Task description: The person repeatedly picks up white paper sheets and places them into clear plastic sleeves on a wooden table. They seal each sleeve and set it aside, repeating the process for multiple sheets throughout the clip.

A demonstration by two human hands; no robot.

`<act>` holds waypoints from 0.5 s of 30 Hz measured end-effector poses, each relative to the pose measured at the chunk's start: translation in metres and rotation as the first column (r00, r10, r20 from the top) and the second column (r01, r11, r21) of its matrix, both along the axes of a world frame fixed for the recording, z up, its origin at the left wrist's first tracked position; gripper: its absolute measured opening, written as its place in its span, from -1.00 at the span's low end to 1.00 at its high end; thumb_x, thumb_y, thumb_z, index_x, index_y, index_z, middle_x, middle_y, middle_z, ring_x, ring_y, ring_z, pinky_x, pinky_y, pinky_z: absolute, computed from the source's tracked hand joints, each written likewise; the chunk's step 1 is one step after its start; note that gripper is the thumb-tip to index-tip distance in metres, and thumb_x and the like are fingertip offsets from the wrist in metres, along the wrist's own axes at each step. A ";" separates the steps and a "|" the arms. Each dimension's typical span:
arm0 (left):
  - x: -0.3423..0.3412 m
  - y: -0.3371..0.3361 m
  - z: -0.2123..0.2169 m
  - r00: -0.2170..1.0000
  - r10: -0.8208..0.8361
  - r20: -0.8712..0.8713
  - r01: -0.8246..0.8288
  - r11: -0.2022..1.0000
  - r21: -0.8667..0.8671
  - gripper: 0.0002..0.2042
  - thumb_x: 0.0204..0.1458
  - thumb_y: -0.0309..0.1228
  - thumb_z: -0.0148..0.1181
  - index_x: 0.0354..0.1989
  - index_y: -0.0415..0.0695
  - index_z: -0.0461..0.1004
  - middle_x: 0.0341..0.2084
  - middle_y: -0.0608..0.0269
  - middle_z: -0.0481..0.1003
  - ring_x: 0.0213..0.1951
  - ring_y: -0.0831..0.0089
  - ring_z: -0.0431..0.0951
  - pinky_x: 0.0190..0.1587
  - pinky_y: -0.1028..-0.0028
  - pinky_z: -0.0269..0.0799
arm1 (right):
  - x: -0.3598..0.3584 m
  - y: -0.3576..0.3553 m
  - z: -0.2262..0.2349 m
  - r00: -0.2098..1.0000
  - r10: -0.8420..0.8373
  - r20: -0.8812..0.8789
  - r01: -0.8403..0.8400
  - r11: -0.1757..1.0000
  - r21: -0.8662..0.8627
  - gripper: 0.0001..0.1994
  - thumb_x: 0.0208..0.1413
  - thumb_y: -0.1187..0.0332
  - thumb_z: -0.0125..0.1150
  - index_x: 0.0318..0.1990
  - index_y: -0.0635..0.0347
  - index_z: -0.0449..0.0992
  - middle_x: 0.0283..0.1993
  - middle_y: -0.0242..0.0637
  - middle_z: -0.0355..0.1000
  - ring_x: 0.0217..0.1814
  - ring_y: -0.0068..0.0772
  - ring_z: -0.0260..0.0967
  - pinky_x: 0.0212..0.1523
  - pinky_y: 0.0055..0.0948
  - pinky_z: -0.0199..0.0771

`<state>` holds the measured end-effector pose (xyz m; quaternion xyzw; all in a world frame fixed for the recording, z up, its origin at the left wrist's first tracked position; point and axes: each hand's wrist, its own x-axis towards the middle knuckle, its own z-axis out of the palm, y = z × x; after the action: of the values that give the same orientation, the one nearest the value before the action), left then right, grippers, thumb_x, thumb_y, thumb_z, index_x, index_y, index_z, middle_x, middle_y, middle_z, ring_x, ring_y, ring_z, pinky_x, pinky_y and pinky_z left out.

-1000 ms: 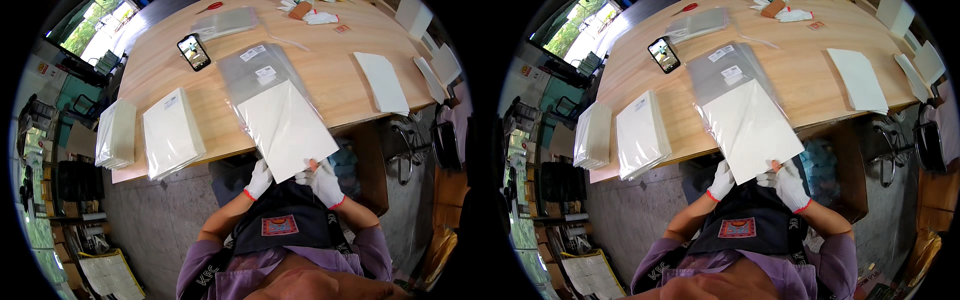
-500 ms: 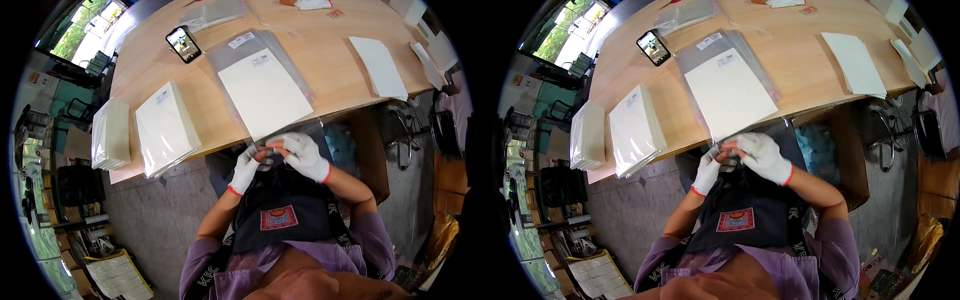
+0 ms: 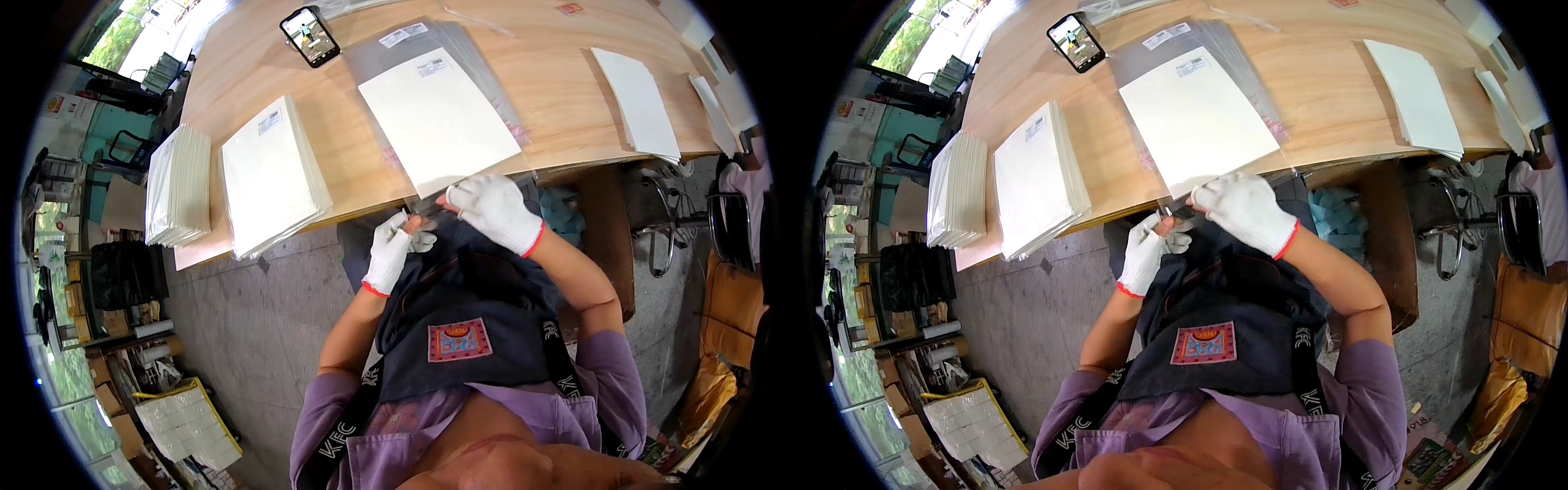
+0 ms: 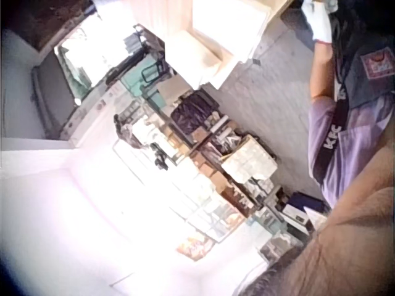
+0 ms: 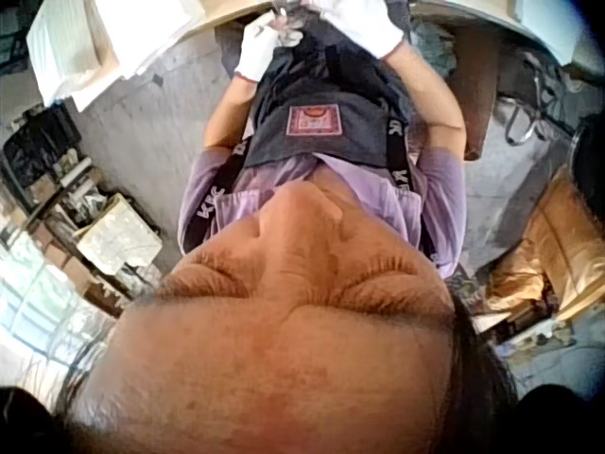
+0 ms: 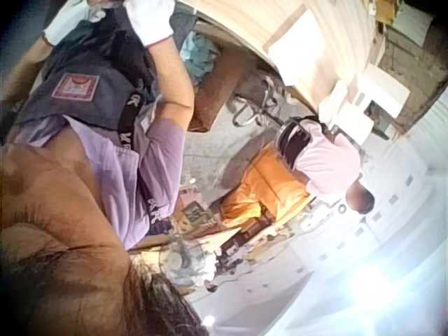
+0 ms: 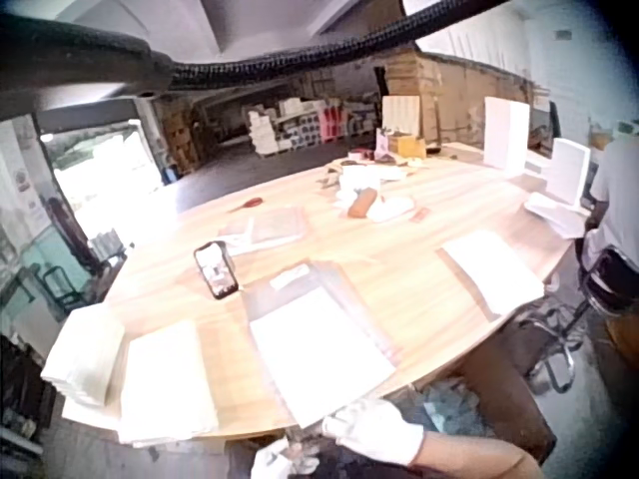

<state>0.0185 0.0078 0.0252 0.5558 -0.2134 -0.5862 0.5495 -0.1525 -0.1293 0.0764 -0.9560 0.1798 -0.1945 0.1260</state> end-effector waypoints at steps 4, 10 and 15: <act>0.000 0.003 -0.002 0.999 0.011 -0.033 -0.013 0.998 -0.066 -0.71 0.16 -0.27 0.05 -0.17 -0.29 0.42 -0.32 0.13 0.54 -0.40 0.47 0.56 -0.32 0.52 0.50 | 0.016 0.019 -0.009 0.989 0.032 -0.146 -0.034 0.999 -0.014 -0.83 -0.01 0.20 0.12 -0.34 0.03 0.33 -0.57 -0.35 0.44 -0.47 -0.29 0.47 -0.47 -0.32 0.41; 0.003 0.001 -0.003 1.000 0.021 0.021 -0.020 0.999 -0.034 -0.75 0.15 -0.29 0.05 -0.26 -0.27 0.44 -0.37 0.17 0.53 -0.44 0.49 0.55 -0.40 0.53 0.49 | 0.034 0.027 -0.010 0.980 0.055 -0.192 -0.065 0.997 -0.045 -0.83 0.02 0.20 0.07 -0.36 0.05 0.33 -0.63 -0.32 0.43 -0.53 -0.26 0.48 -0.55 -0.30 0.40; 0.008 0.007 -0.015 0.985 0.167 -0.039 -0.168 0.985 -0.030 -0.72 0.13 -0.24 0.09 -0.28 -0.27 0.44 -0.40 0.14 0.53 -0.50 0.47 0.55 -0.46 0.53 0.48 | 0.002 0.008 -0.001 0.982 0.185 0.026 -0.177 0.878 0.445 -0.93 -0.07 0.42 0.07 -0.39 0.14 0.37 -0.54 -0.21 0.46 -0.50 -0.33 0.48 -0.50 -0.33 0.45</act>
<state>0.0262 0.0144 0.0099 0.5516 -0.1655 -0.5443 0.6100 -0.1505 -0.1212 0.0757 -0.9160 0.1305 -0.1272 0.3575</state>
